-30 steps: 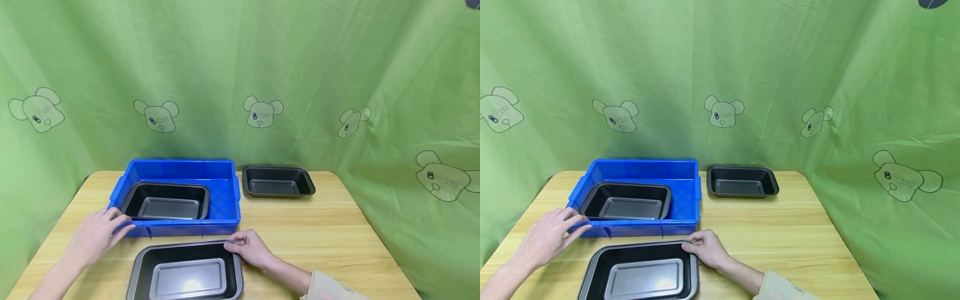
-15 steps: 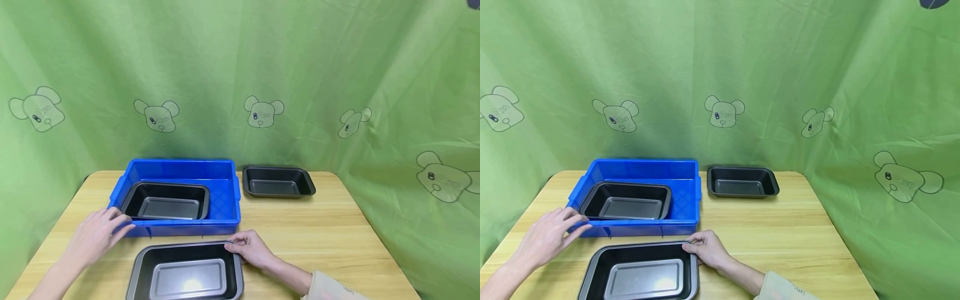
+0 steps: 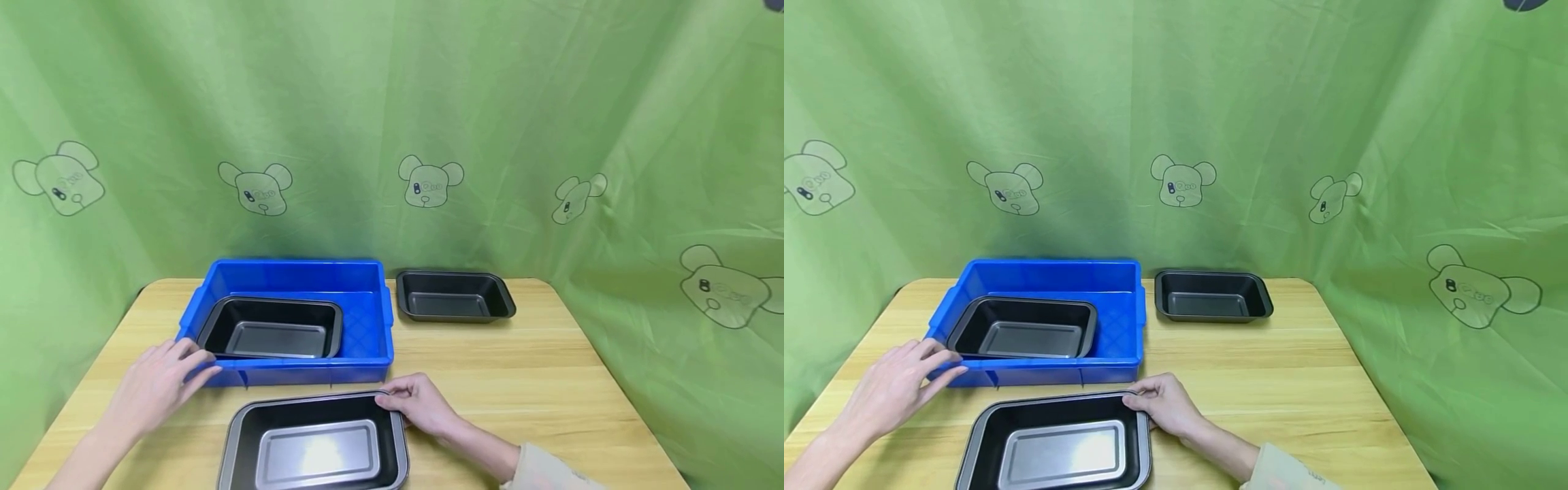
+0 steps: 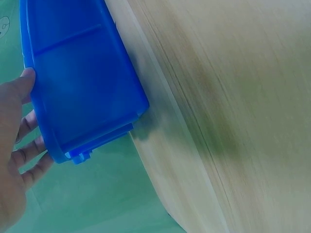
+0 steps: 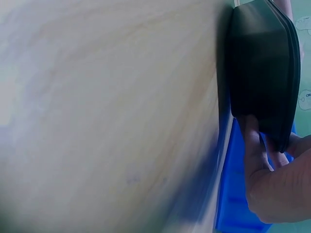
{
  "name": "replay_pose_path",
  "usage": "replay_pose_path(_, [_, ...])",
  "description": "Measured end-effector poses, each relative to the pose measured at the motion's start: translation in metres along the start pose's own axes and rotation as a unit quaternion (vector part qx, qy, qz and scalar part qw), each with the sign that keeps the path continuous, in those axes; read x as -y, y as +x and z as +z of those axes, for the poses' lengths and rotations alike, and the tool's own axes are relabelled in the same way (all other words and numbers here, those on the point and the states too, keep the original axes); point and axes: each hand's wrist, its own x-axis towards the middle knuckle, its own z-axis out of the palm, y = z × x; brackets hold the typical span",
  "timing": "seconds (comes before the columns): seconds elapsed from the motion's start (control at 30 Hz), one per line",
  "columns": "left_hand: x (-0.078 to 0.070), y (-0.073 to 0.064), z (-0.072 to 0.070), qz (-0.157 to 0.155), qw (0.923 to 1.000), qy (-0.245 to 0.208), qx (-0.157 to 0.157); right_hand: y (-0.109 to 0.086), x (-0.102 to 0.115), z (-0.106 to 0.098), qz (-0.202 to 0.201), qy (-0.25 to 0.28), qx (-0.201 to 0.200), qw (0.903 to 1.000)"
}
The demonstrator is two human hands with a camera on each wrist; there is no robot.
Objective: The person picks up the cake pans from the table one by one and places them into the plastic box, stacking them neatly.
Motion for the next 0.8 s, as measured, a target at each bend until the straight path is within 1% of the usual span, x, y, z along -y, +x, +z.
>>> replay_pose_path(0.17, [0.000, 0.000, 0.000, -0.004, 1.0000, -0.001, 0.004, -0.003, 0.001, -0.005, 0.003, -0.007, -0.008, 0.9999])
replay_pose_path(0.4, [0.000, 0.000, -0.001, -0.011, 0.9998, 0.000, 0.017, -0.007, 0.006, -0.014, 0.003, 0.017, -0.004, 0.9998])
replay_pose_path(0.8, [-0.001, 0.000, -0.001, -0.013, 0.9998, 0.005, 0.016, -0.018, 0.016, -0.032, 0.003, 0.026, -0.016, 0.9995])
